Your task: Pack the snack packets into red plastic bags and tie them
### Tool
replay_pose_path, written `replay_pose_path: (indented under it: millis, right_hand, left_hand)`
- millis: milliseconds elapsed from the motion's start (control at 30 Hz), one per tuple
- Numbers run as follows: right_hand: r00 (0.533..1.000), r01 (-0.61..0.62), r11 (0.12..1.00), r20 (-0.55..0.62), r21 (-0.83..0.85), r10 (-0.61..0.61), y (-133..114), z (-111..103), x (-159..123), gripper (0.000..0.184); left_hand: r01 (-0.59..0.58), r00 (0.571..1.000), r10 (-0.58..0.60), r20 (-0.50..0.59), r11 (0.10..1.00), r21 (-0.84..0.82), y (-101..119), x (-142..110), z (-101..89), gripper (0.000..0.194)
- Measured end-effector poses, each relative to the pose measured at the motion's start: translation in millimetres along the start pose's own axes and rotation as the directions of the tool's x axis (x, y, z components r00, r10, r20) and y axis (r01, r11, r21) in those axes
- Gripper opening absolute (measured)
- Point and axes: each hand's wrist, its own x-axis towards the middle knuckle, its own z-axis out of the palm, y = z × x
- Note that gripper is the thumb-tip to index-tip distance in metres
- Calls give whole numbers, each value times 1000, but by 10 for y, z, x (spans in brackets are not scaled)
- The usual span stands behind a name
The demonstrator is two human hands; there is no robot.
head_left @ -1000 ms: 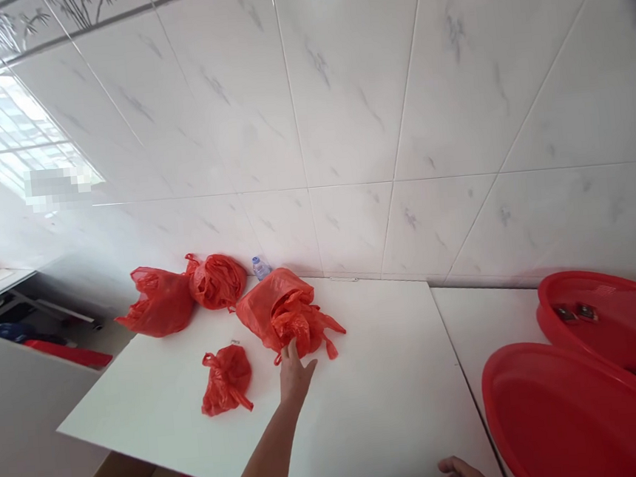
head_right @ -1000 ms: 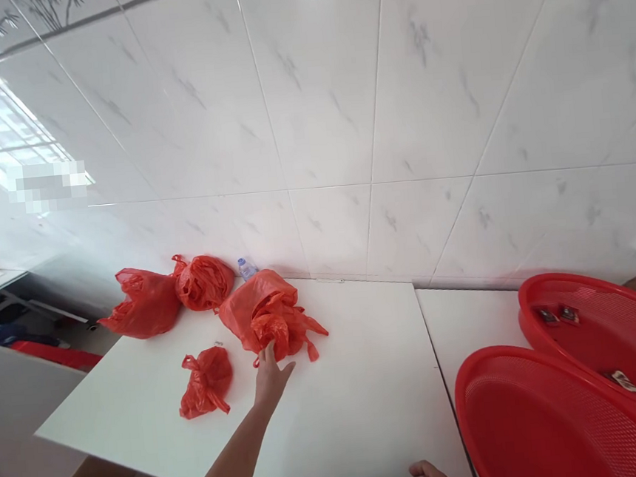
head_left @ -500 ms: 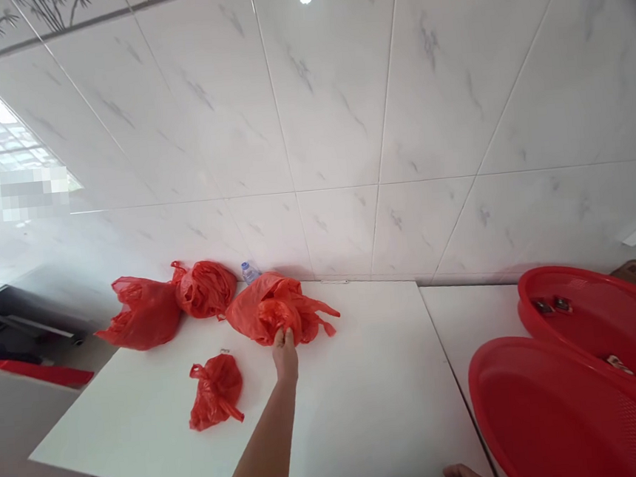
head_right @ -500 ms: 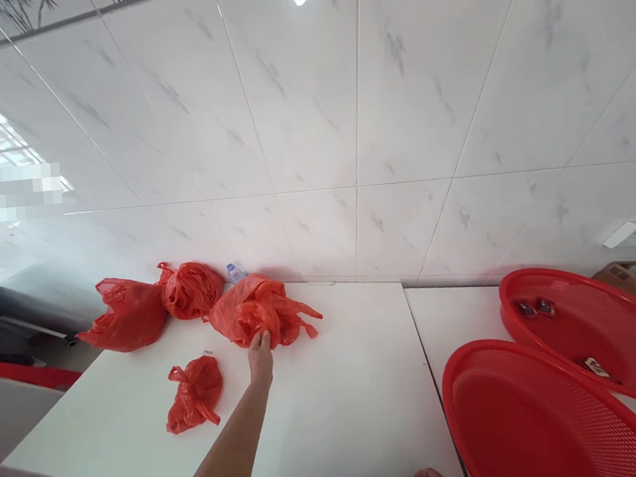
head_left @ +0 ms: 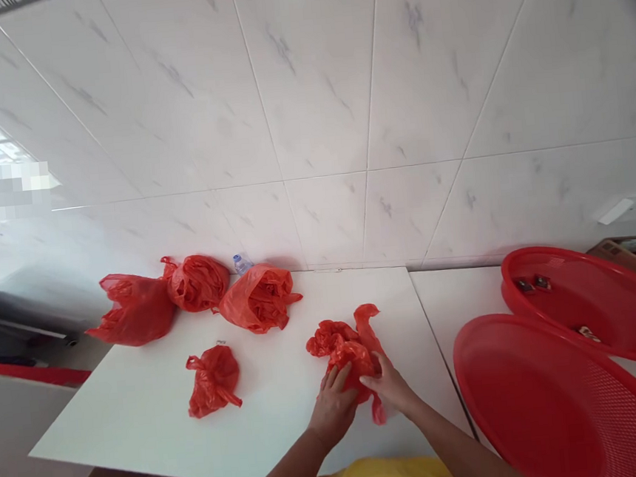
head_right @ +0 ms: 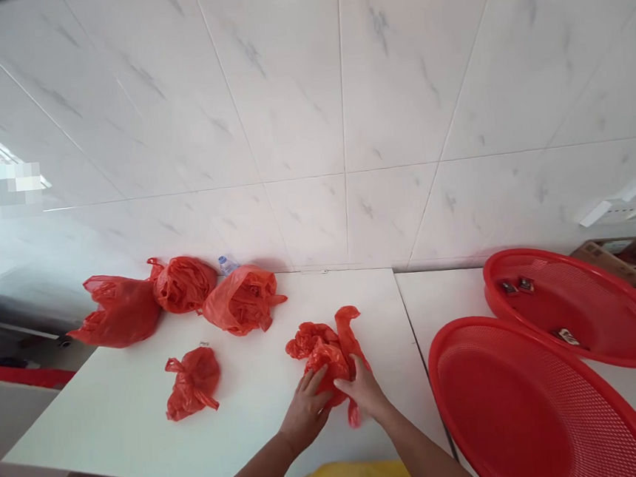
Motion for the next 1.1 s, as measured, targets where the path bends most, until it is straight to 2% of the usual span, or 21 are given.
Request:
replay_pose_path:
  millis: [67, 133, 167, 200, 267, 333, 367, 400, 467, 533, 633, 733, 833, 900, 967, 1100]
  right_hand:
    - [984, 19, 981, -168, -194, -53, -36, -14, 62, 48]
    - [926, 58, 937, -331, -345, -179, -26, -81, 100, 44]
    - [897, 97, 910, -360, -403, -255, -7, -125, 116, 42]
    - [888, 142, 879, -334, -455, -316, 20, -169, 131, 40]
    - [930, 219, 845, -158, -487, -333, 102, -241, 156, 34]
    - [970, 236, 877, 49, -420, -237, 214, -282, 156, 30]
    - [977, 212, 904, 106, -372, -185, 273, -295, 142, 32]
    - [984, 170, 931, 111, -325, -140, 328, -306, 115, 36]
    - [997, 78, 971, 19, -227, -76, 399, -340, 21, 46]
    - [997, 5, 995, -73, -96, -12, 395, -404, -120, 51]
    - [998, -13, 994, -64, 111, 20, 264, -543, -362, 52]
    - [997, 23, 942, -78, 334, 3, 88, -688, -554, 53]
    - [990, 66, 849, -141, 524, 11, -50, -819, -680, 51]
    - [989, 90, 798, -146, 595, -2, -115, -901, -740, 47]
    - [991, 95, 772, -134, 628, -13, -158, -970, -779, 45]
    - [988, 64, 750, -147, 658, 44, -180, -1024, -774, 41]
  left_hand:
    - [57, 998, -56, -26, 997, 43, 15, -23, 3, 54]
    - [88, 996, -86, -32, 992, 92, 4, -35, 16, 78]
    - [84, 996, -84, -8, 991, 107, -6, -37, 36, 85]
    - [69, 996, -74, 42, 991, 112, -17, -34, 67, 89]
    - [34, 980, -48, 191, 996, 81, -40, -12, 156, 93]
    - [38, 950, -45, 310, 999, 29, -69, 45, 254, 89]
    - [59, 940, -60, 336, 998, 12, -89, 93, 291, 86]
    - [101, 935, -98, 341, 995, 9, -117, 156, 312, 83]
    - [229, 923, -231, 309, 973, 41, -204, 332, 295, 79]
    - [370, 886, -382, 265, 924, 95, -347, 557, 204, 74]
    - [466, 849, -484, 211, 875, 133, -650, 903, -11, 68]
    - [535, 817, -558, 150, 828, 166, -955, 1129, -239, 63]
    - [580, 791, -604, 99, 791, 192, -1119, 1170, -437, 59]
    - [593, 787, -614, 59, 779, 202, -1106, 1118, -533, 54]
    - [599, 791, -612, 1, 774, 207, -997, 1035, -589, 46]
    - [612, 791, -597, -135, 769, 188, -594, 838, -598, 45]
